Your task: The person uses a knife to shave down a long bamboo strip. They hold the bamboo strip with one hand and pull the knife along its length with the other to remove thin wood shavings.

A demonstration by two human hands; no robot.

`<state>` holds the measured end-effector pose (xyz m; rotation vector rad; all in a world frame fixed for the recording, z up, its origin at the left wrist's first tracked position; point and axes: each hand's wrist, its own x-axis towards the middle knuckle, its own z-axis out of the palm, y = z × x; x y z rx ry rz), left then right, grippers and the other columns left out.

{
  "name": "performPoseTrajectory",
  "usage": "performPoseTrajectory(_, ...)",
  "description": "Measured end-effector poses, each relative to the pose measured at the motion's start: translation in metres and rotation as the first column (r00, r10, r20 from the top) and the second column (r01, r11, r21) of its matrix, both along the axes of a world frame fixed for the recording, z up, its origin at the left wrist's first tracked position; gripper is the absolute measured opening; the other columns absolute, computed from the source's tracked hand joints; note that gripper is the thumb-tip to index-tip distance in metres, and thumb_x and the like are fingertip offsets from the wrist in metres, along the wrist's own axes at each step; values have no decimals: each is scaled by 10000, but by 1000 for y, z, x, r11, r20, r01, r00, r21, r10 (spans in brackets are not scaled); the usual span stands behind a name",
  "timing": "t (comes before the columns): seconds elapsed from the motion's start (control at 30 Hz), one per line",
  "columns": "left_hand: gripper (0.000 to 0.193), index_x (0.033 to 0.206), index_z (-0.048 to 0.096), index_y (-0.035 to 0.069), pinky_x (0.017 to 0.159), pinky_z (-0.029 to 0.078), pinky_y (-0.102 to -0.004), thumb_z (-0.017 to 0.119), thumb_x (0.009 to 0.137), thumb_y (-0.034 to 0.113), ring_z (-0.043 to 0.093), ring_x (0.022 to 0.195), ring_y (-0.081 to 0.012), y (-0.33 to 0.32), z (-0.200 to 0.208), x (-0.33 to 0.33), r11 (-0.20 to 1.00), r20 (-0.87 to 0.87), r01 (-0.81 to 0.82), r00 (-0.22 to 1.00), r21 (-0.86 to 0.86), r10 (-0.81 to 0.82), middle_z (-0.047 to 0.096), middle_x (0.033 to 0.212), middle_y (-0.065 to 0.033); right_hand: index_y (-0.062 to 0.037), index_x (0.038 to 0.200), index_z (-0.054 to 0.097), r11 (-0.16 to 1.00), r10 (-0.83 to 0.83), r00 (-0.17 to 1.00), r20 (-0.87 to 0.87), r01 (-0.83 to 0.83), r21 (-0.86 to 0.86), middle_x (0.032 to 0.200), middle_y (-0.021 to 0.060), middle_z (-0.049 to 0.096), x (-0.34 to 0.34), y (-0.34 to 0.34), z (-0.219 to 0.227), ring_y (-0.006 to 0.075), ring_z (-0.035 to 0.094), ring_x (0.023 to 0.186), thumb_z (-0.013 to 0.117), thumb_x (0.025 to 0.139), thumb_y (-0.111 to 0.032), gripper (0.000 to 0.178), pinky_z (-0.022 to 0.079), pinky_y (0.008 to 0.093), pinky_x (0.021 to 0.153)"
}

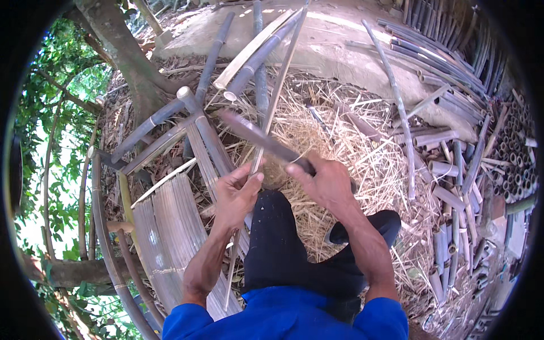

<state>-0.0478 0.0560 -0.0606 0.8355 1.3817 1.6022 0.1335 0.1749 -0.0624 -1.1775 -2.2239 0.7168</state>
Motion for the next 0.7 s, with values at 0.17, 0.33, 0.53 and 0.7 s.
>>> performPoseTrajectory(0.17, 260, 1243, 686, 14, 448, 228, -204, 639, 991, 58, 372, 495, 8, 6, -22, 16, 1000, 20, 28, 999, -11, -28, 502, 652, 100, -54, 841, 656, 970, 197, 958, 209, -221, 99, 581, 169, 626, 14, -12, 2, 390, 680, 603, 660, 879, -637, 584, 541, 481, 598)
performPoseTrajectory(0.33, 277, 1252, 673, -15, 502, 295, -203, 628, 998, 87, 397, 576, 4, -2, -13, 19, 989, 33, 82, 996, -127, -78, 520, 704, 103, -41, 806, 653, 995, 76, 983, 169, -87, 54, 587, 177, 622, 22, 20, -11, 406, 675, 611, 677, 858, -646, 607, 535, 502, 621)
performPoseTrajectory(0.53, 272, 1264, 674, 26, 464, 244, -204, 636, 1003, 96, 377, 525, 12, -23, -18, 20, 971, -14, 118, 992, -209, -124, 483, 656, 107, -26, 834, 663, 998, 62, 986, 156, -59, -19, 563, 155, 598, 22, 39, -7, 377, 647, 565, 628, 907, -617, 597, 511, 481, 571)
performPoseTrajectory(0.7, 258, 1246, 692, 41, 488, 262, -201, 641, 997, 84, 391, 562, 12, -47, -17, 10, 943, 69, 135, 990, -303, -119, 481, 674, 108, -72, 822, 676, 983, 147, 953, 267, -170, 65, 601, 164, 638, 18, 29, -13, 377, 675, 595, 568, 913, -691, 635, 544, 484, 599)
